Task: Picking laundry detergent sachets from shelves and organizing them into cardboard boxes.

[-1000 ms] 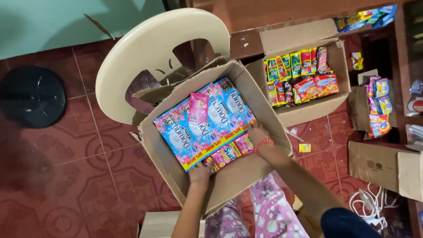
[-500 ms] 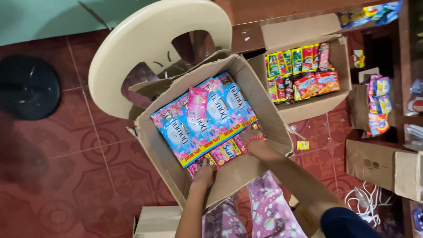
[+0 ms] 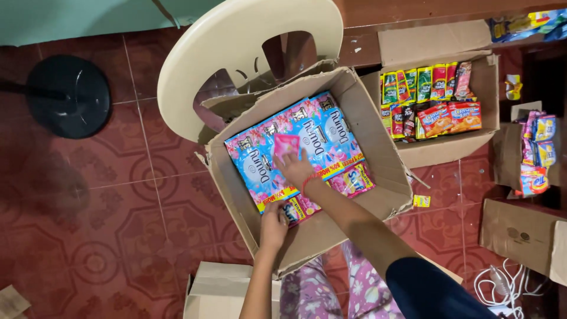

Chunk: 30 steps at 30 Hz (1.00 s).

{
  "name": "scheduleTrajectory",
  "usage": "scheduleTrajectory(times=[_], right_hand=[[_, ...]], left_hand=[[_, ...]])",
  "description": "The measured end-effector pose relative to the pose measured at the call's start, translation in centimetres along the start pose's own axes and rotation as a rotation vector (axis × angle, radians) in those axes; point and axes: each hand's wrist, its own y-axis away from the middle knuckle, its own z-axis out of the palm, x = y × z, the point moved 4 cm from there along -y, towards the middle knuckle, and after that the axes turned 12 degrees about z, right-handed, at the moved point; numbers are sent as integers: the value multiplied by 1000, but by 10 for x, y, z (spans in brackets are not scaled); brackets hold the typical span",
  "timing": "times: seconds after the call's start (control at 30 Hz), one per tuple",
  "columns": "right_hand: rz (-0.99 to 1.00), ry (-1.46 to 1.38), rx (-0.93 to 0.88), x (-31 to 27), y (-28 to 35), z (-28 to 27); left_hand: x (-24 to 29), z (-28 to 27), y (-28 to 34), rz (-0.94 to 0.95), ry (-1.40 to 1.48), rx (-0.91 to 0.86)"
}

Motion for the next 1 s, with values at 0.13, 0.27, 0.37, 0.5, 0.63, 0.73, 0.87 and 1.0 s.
scheduleTrajectory(times=[0.13,0.27,0.37,0.5,0.63,0.73,0.87,1.0], right_hand=[[-75,120,44,5,31,90],[12,-179,-14,13,64,50],[121,-633,-266,26,85,58],[166,-1062,-502,63,83,116],[189,-851,-368,70,90,168],[178,-828,-349,48,92,175],[28,-526,-638,3,101,196],[-11,-232,-683,-19,110,157]], left_hand=[[-7,2,4,-2,10,29],[-7,7,8,-46,-6,25],[17,-6,3,67,43,115],[-37,23,-4,124,410,36],[-85,50,9,-3,308,-105],[-56,30,9,-144,-179,-151],[-49,43,20,-157,-582,-358],[-44,50,24,68,-1017,-494]])
